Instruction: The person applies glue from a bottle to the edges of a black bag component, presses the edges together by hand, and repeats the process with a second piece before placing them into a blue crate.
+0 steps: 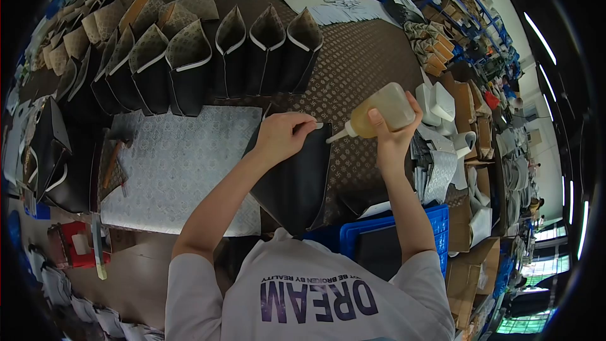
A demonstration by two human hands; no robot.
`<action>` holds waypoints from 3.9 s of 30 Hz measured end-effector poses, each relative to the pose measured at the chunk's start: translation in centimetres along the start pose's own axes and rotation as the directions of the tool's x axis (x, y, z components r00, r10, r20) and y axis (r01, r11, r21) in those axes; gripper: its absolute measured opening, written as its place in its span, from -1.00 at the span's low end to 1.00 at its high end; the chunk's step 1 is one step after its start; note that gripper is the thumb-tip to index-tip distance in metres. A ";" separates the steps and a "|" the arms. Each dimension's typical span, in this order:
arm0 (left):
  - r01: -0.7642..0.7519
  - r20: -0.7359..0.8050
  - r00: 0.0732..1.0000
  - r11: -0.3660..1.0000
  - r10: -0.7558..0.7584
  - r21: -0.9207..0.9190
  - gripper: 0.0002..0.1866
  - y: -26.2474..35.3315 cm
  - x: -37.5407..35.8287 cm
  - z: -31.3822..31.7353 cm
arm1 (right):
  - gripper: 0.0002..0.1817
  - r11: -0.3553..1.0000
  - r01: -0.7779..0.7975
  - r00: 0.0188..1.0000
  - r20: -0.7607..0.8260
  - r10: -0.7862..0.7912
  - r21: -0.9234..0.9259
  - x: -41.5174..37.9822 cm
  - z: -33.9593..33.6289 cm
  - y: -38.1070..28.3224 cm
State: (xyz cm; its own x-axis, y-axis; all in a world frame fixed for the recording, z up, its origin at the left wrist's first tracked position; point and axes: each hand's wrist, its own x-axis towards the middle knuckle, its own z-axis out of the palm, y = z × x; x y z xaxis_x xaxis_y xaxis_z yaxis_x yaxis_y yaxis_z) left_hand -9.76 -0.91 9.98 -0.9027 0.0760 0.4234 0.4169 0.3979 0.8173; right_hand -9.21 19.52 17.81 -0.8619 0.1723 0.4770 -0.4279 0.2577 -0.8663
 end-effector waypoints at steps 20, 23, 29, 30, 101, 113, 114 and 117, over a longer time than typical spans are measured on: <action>0.133 -0.141 0.981 0.991 -0.132 -0.002 -0.82 -3.2 3.0 0.6 | -0.05 0.991 0.045 0.998 -0.031 -0.049 -0.123 -8.5 -2.5 0.1; 0.128 -0.145 0.982 0.992 -0.124 0.014 -0.82 -3.3 3.2 0.6 | -0.04 0.988 0.039 0.998 -0.048 -0.046 -0.147 -9.6 -2.9 0.9; 0.202 -0.169 0.967 0.977 -0.189 0.063 -0.81 -3.2 3.6 0.3 | -0.04 0.981 -0.006 1.000 -0.002 0.006 -0.192 -11.8 -3.6 0.9; 0.192 -0.174 0.968 0.979 -0.179 0.062 -0.81 -3.3 3.5 0.4 | -0.04 0.979 -0.019 1.000 0.004 0.020 -0.205 -11.9 -3.7 0.8; -0.396 0.283 0.918 0.651 0.277 0.648 -0.83 -11.8 27.4 10.8 | -0.41 0.724 0.235 0.047 -0.751 0.658 0.649 -25.2 -27.7 6.1; -0.051 0.804 0.581 0.991 0.128 -0.121 -0.56 -11.6 -2.1 27.3 | -0.37 0.660 0.286 -0.003 -0.688 0.726 0.695 -24.9 -27.0 5.5; -0.137 0.906 0.390 0.984 0.162 -0.117 -0.32 -11.9 -4.8 28.4 | -0.37 0.653 0.286 -0.002 -0.681 0.732 0.701 -24.9 -27.0 5.2; -0.155 0.949 0.273 0.981 0.160 -0.121 -0.05 -6.2 -9.5 28.8 | -0.39 0.679 0.289 -0.004 -0.708 0.706 0.675 -24.6 -26.8 3.2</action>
State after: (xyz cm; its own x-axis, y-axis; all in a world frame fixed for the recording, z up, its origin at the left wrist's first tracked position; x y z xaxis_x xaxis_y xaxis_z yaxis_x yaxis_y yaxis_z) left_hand -6.86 22.27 -10.35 -0.2811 0.9516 -0.1245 0.5611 0.2682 0.7831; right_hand 17.89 41.56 7.23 -0.1055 0.8544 -0.5087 -0.7233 -0.4170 -0.5504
